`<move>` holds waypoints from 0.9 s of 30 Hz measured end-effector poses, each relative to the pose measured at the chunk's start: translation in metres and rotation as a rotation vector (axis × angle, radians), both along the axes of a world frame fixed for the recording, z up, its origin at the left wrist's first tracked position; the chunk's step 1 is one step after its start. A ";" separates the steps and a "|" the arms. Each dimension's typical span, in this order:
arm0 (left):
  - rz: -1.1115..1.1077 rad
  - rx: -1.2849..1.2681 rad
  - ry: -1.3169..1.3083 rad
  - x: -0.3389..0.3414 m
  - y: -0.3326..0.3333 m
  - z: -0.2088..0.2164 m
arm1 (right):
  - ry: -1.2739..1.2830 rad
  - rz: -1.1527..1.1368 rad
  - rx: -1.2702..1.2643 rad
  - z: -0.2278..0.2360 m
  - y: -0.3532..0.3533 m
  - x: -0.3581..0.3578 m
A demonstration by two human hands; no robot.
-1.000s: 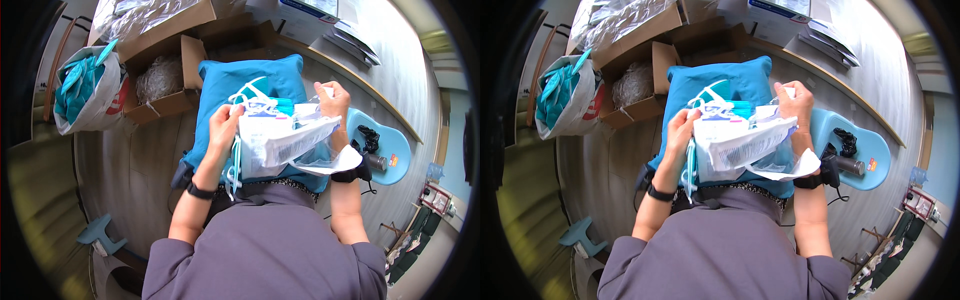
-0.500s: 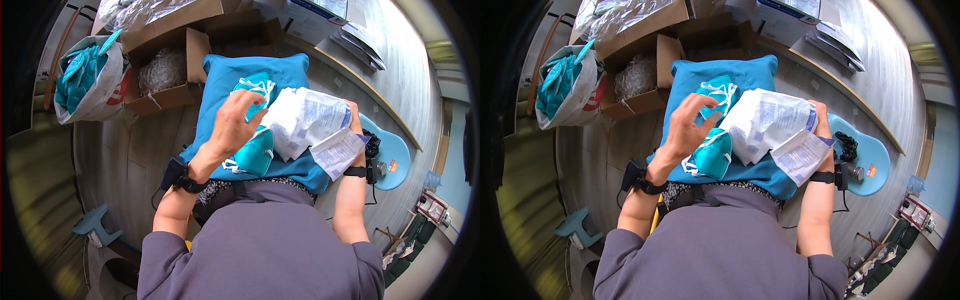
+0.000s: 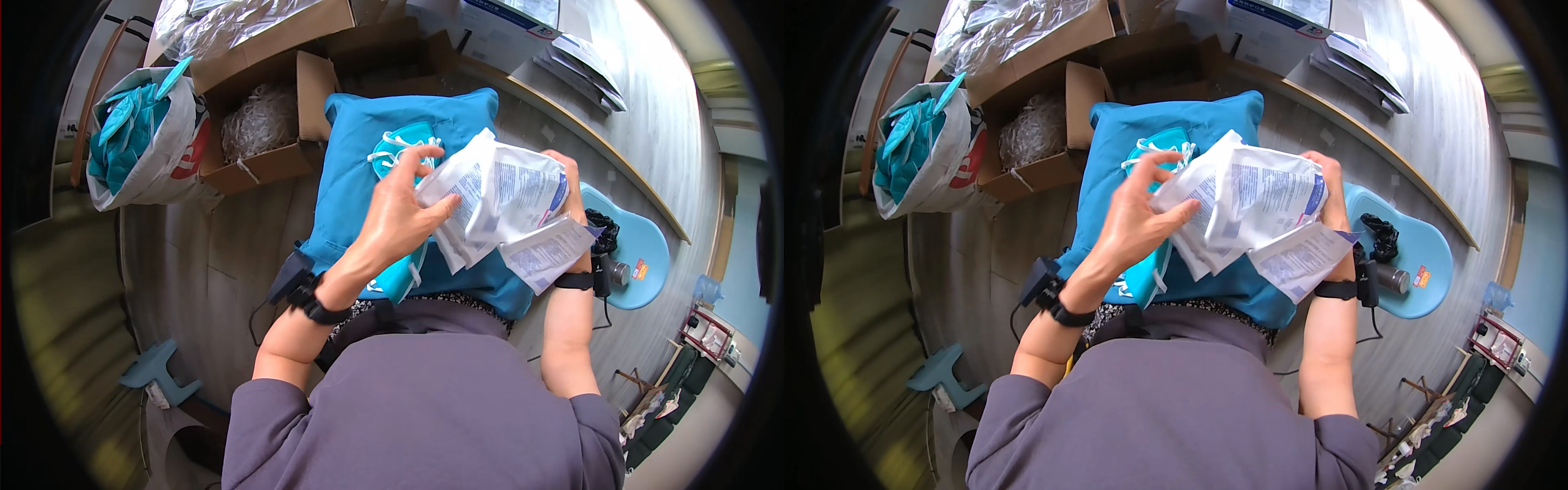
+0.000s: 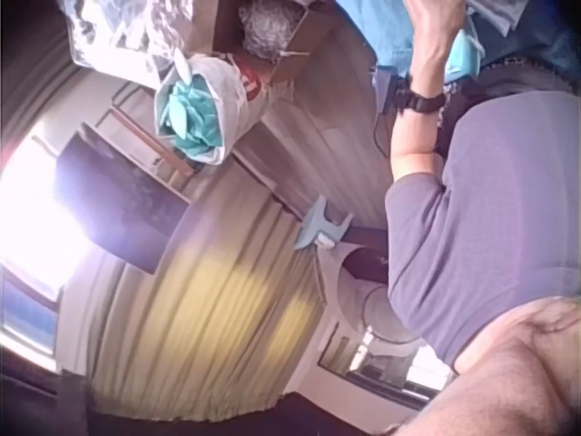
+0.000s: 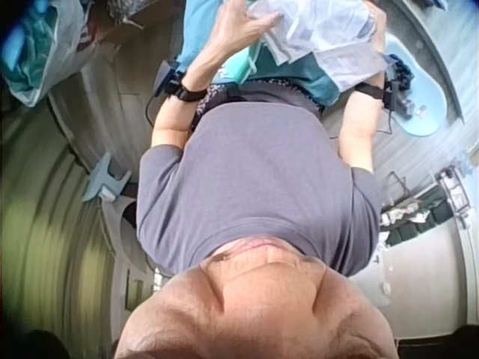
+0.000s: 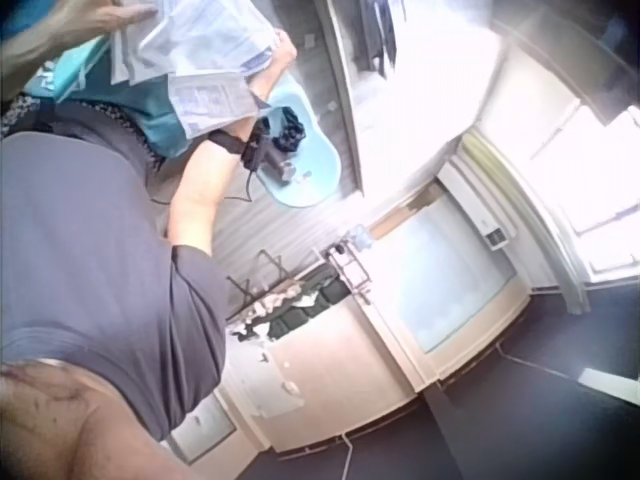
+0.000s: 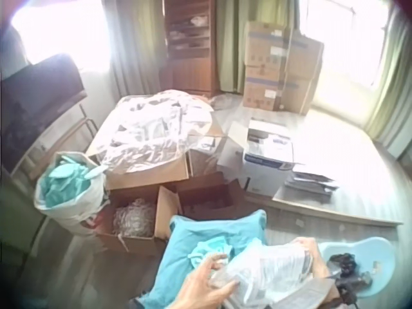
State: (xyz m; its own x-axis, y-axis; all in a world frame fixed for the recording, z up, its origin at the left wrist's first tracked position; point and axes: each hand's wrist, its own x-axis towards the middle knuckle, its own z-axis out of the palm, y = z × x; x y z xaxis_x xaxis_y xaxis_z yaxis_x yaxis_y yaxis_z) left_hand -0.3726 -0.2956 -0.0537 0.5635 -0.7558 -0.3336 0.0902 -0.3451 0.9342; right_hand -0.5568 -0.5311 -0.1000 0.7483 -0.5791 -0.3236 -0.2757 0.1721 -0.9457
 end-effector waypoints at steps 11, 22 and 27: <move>-0.169 -0.467 -0.130 0.021 0.034 0.069 | -0.084 0.307 -0.105 0.061 0.034 0.057; -0.308 -0.256 -1.178 0.029 0.052 0.096 | 0.300 0.816 0.226 -0.015 0.018 0.101; -0.630 -0.436 -1.271 0.014 0.038 0.095 | 0.458 0.963 0.179 -0.009 0.028 0.125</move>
